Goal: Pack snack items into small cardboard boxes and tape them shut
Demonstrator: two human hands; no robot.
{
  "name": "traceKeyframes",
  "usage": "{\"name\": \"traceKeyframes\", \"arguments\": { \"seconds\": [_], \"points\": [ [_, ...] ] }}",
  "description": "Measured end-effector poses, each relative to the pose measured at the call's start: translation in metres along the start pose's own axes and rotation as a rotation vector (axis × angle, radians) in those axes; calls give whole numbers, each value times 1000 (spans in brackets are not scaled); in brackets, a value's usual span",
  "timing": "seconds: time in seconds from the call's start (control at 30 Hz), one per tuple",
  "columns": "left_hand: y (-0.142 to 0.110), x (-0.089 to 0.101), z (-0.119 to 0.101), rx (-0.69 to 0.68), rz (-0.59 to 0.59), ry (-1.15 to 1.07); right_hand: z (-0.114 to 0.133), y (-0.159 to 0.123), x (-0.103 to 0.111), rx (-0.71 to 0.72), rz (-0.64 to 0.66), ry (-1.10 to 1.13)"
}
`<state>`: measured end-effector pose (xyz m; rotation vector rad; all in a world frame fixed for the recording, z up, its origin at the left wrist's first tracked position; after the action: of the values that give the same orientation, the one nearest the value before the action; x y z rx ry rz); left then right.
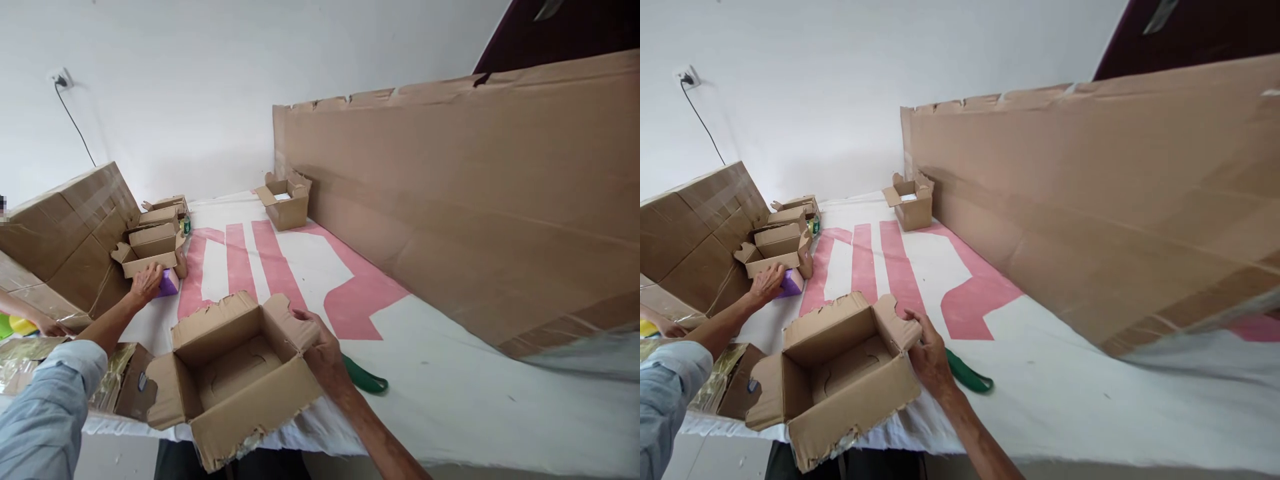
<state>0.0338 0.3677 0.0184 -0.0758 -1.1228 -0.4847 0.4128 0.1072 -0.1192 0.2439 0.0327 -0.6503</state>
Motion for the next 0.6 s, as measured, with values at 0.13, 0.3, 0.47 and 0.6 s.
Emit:
{"name": "traceKeyframes", "arguments": {
  "seconds": [0.13,0.3,0.47,0.6],
  "points": [
    [9,1,-2,31,-18,4,-11,-2,-4,-73,-4,3],
    [17,5,-4,81,-9,22,-14,-3,-10,-125,18,31],
    [10,35,-11,96,40,27,12,5,-8,-75,-58,26],
    [6,86,-13,108,64,-4,78,59,18,-21,-236,214]
  ]
}}
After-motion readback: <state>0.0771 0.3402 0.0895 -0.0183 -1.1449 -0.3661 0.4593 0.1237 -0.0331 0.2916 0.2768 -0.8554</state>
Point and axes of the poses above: each hand's wrist, its own y-axis towards the middle knuckle, its own x-axis out of the back of the hand, z = x × y, the point moved 4 cm from there along y, towards the middle knuckle, and after that the axes turned 9 degrees about -z, right-handed, at the moved point
